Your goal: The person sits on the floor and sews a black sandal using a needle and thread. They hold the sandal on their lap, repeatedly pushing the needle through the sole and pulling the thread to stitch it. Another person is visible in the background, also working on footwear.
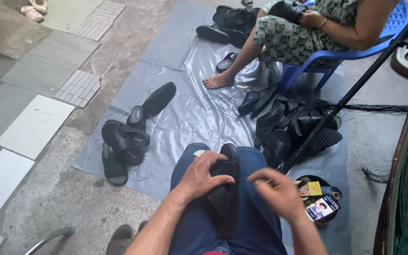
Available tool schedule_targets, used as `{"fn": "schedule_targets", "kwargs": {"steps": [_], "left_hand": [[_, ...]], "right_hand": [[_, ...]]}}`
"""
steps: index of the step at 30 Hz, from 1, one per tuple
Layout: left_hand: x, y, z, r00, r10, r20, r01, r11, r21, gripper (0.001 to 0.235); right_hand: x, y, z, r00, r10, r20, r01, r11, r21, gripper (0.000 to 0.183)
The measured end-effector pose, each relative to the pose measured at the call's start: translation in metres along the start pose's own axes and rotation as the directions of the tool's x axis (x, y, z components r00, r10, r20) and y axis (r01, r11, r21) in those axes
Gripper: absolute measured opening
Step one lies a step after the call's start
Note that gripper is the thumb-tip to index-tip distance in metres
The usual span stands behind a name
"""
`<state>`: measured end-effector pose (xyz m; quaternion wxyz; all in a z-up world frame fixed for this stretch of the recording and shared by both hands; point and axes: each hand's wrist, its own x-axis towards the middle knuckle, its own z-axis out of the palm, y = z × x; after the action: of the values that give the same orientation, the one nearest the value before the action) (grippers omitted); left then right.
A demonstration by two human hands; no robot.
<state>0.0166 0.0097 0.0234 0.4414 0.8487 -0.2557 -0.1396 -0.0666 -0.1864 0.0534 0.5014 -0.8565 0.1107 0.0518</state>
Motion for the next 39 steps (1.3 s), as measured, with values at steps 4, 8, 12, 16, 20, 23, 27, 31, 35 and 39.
{"fn": "schedule_targets", "kwargs": {"steps": [4, 8, 12, 16, 20, 23, 27, 31, 35, 39], "left_hand": [[-0.003, 0.004, -0.001, 1.000, -0.014, 0.015, 0.014, 1.000, -0.012, 0.056], [-0.002, -0.003, 0.005, 0.999, 0.027, -0.040, -0.027, 1.000, 0.007, 0.054], [-0.003, -0.011, 0.010, 0.994, 0.082, -0.077, -0.081, 0.997, 0.019, 0.051], [-0.003, -0.008, 0.008, 0.996, 0.063, -0.067, -0.062, 0.998, 0.017, 0.051], [-0.006, -0.002, 0.002, 0.999, 0.014, -0.042, -0.015, 1.000, -0.011, 0.052], [-0.003, -0.009, 0.008, 0.994, 0.073, -0.079, -0.072, 0.997, 0.017, 0.052], [-0.003, -0.012, 0.010, 0.995, 0.060, -0.079, -0.060, 0.998, -0.001, 0.052], [-0.004, -0.014, 0.013, 0.984, 0.124, -0.129, -0.122, 0.992, 0.020, 0.049], [-0.005, -0.010, 0.009, 0.991, 0.069, -0.110, -0.068, 0.998, 0.011, 0.050], [-0.005, -0.013, 0.011, 0.987, 0.099, -0.123, -0.098, 0.995, 0.016, 0.051]], "right_hand": [[0.003, -0.004, -0.009, 0.891, 0.027, -0.453, -0.054, 0.997, -0.048, 0.021], [0.005, 0.006, 0.016, 0.681, -0.537, -0.497, 0.368, 0.839, -0.401, 0.028], [0.008, 0.010, 0.044, 0.830, -0.394, -0.394, 0.317, 0.915, -0.248, 0.048], [0.018, 0.006, 0.042, 0.924, -0.159, -0.348, 0.139, 0.987, -0.080, 0.031], [0.022, 0.016, 0.028, 0.841, -0.148, -0.520, 0.119, 0.989, -0.089, 0.029], [0.005, 0.017, 0.026, 0.873, -0.214, -0.439, 0.153, 0.974, -0.170, 0.046], [-0.016, 0.031, 0.042, 0.878, -0.385, -0.284, 0.342, 0.921, -0.188, 0.044], [-0.023, 0.026, 0.052, 0.876, -0.395, -0.278, 0.347, 0.915, -0.206, 0.040], [-0.021, 0.022, 0.053, 0.884, -0.345, -0.315, 0.305, 0.937, -0.171, 0.041], [-0.019, 0.026, 0.055, 0.876, -0.356, -0.325, 0.311, 0.933, -0.183, 0.042]]}}
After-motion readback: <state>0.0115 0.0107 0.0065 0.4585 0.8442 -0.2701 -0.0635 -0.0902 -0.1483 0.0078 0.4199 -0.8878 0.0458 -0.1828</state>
